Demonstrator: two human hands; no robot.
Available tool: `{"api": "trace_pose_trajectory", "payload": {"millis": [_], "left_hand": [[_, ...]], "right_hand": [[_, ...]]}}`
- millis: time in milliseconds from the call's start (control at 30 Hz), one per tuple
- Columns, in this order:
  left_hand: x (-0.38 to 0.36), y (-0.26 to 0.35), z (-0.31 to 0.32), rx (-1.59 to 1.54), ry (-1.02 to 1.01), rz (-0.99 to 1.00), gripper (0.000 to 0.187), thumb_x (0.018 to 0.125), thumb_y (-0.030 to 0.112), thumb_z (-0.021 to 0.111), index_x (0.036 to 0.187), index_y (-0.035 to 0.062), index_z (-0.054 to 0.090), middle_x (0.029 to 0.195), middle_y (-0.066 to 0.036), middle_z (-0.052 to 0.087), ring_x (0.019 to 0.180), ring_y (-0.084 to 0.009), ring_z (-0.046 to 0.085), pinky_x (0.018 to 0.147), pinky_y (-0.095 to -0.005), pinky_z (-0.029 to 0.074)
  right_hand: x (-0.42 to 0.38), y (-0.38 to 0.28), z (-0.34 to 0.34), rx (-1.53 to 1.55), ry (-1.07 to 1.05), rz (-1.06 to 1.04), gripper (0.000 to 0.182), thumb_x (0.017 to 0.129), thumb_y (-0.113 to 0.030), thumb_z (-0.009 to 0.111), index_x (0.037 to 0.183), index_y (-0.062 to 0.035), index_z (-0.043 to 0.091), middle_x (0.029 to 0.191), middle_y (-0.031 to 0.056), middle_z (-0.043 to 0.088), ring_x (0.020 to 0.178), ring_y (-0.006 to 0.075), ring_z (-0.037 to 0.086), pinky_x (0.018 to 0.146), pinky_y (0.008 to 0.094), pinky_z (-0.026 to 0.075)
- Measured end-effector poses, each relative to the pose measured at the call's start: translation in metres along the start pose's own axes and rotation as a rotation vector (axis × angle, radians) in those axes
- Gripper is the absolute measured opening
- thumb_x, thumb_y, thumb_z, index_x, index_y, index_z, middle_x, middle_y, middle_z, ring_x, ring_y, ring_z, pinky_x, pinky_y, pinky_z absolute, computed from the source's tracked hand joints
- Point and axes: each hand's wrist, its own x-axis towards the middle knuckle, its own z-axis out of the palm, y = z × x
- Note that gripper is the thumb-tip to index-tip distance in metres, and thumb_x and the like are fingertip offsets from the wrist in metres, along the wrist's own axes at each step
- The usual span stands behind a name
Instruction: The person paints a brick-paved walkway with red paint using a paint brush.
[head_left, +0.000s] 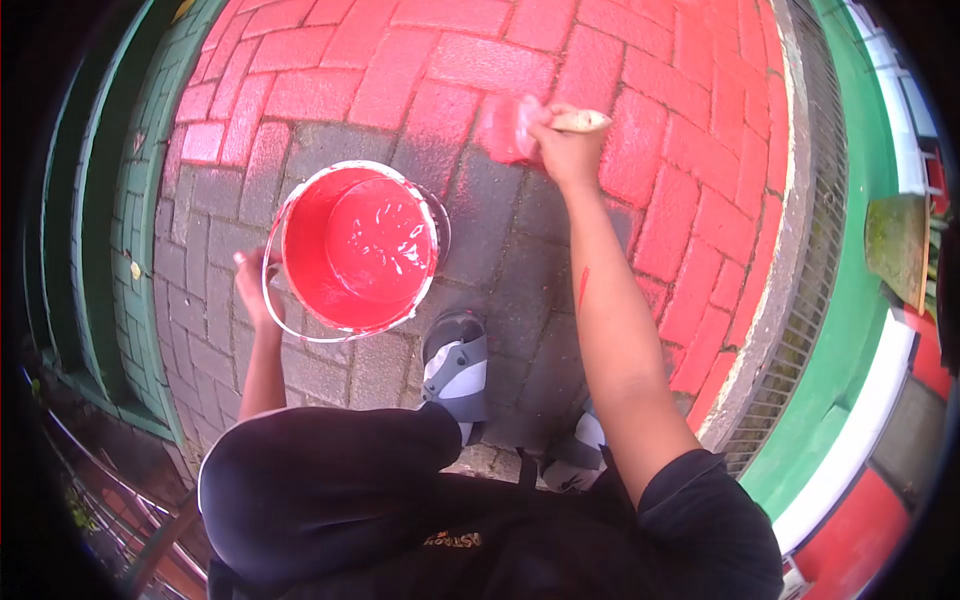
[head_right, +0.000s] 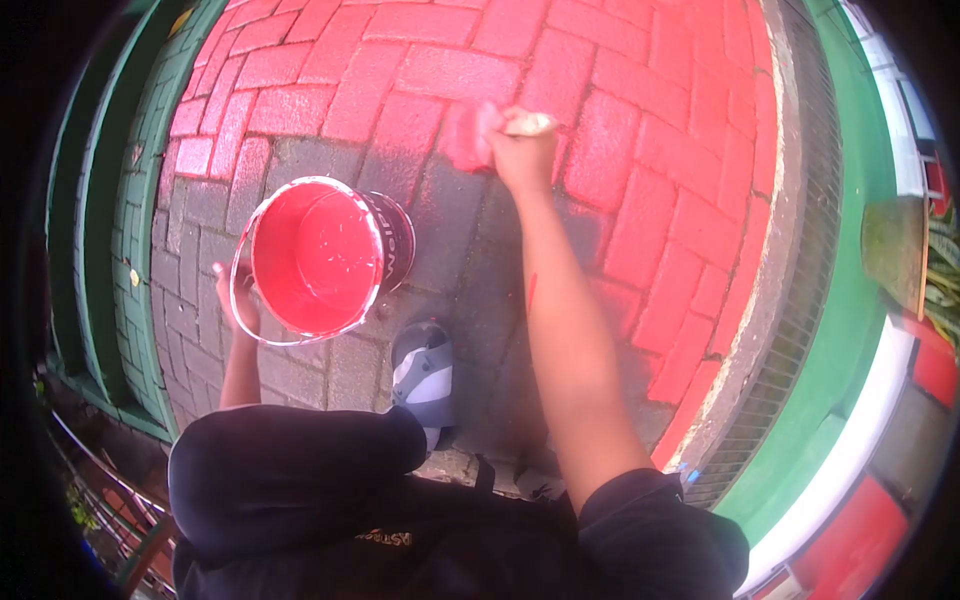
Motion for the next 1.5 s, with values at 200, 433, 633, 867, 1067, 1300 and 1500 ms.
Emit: {"api": "trace_pose_trajectory", "payload": {"millis": [200, 433, 633, 867, 1067, 1300, 1500], "left_hand": [[-0.042, 0.157, 0.019, 0.022, -0.255, -0.235, 0.047, 0.099, 0.048, 0.042, 0.089, 0.0052, 0.059, 0.079, -0.003, 0.058, 0.075, -0.0130, 0.052, 0.073, -0.0268, 0.039], [-0.062, 0.199, 0.043, -0.207, -0.408, -0.479, 0.022, 0.098, 0.024, 0.052, 0.107, 0.0049, 0.058, 0.087, -0.002, 0.064, 0.082, -0.0138, 0.063, 0.076, -0.0262, 0.048], [-0.086, 0.229, 0.057, -0.751, -0.469, -0.558, 0.027, 0.101, 0.021, 0.043, 0.120, 0.0040, 0.052, 0.103, -0.005, 0.067, 0.102, -0.0196, 0.065, 0.095, -0.0361, 0.049], [-0.116, 0.205, 0.036, -0.586, -0.516, -0.448, 0.065, 0.095, 0.033, 0.052, 0.145, -0.0015, 0.028, 0.136, -0.014, 0.051, 0.129, -0.0289, 0.047, 0.107, -0.0397, 0.039], [-0.113, 0.196, 0.031, -0.623, -0.578, -0.441, 0.072, 0.092, 0.037, 0.056, 0.145, -0.0014, 0.027, 0.137, -0.015, 0.049, 0.129, -0.0281, 0.047, 0.104, -0.0393, 0.041], [-0.103, 0.196, 0.035, -0.629, -0.638, -0.417, 0.069, 0.092, 0.039, 0.055, 0.142, -0.0014, 0.031, 0.129, -0.014, 0.053, 0.125, -0.0286, 0.050, 0.101, -0.0385, 0.043], [-0.097, 0.193, 0.039, -0.686, -0.626, -0.410, 0.064, 0.094, 0.040, 0.053, 0.139, -0.0010, 0.034, 0.120, -0.012, 0.055, 0.121, -0.0279, 0.053, 0.100, -0.0384, 0.044]], "right_hand": [[-0.014, -0.045, -0.095, -0.470, 0.315, 0.104, 0.007, 0.076, -0.012, 0.064, 0.079, -0.0060, 0.066, 0.069, 0.0133, 0.065, 0.060, 0.0225, 0.063, 0.058, 0.0347, 0.047], [-0.056, -0.027, -0.016, -0.641, -0.330, -0.398, 0.006, 0.073, -0.021, 0.066, 0.077, -0.0165, 0.068, 0.093, 0.0051, 0.071, 0.080, 0.0289, 0.067, 0.070, 0.0415, 0.054], [-0.032, -0.026, 0.001, -0.057, 0.061, 0.095, 0.014, 0.082, -0.018, 0.063, 0.075, -0.0068, 0.067, 0.072, 0.0124, 0.068, 0.067, 0.0251, 0.068, 0.062, 0.0416, 0.052], [-0.007, -0.046, 0.006, -0.451, -0.052, -0.292, 0.003, 0.071, -0.016, 0.066, 0.072, -0.0163, 0.069, 0.072, 0.0104, 0.067, 0.069, 0.0316, 0.066, 0.061, 0.0439, 0.051], [-0.003, -0.028, 0.043, -0.018, -0.288, -0.129, 0.006, 0.074, -0.009, 0.062, 0.072, -0.0108, 0.067, 0.074, 0.0094, 0.069, 0.073, 0.0257, 0.069, 0.068, 0.0372, 0.054], [0.031, -0.026, 0.035, -0.063, 0.251, -0.126, 0.017, 0.079, -0.013, 0.066, 0.064, -0.0068, 0.061, 0.067, 0.0125, 0.066, 0.062, 0.0191, 0.065, 0.057, 0.0335, 0.048], [-0.033, -0.031, 0.039, 0.139, -0.049, 0.189, 0.010, 0.074, -0.003, 0.066, 0.066, -0.0036, 0.059, 0.061, 0.0031, 0.060, 0.052, 0.0122, 0.056, 0.052, 0.0316, 0.045]]}}
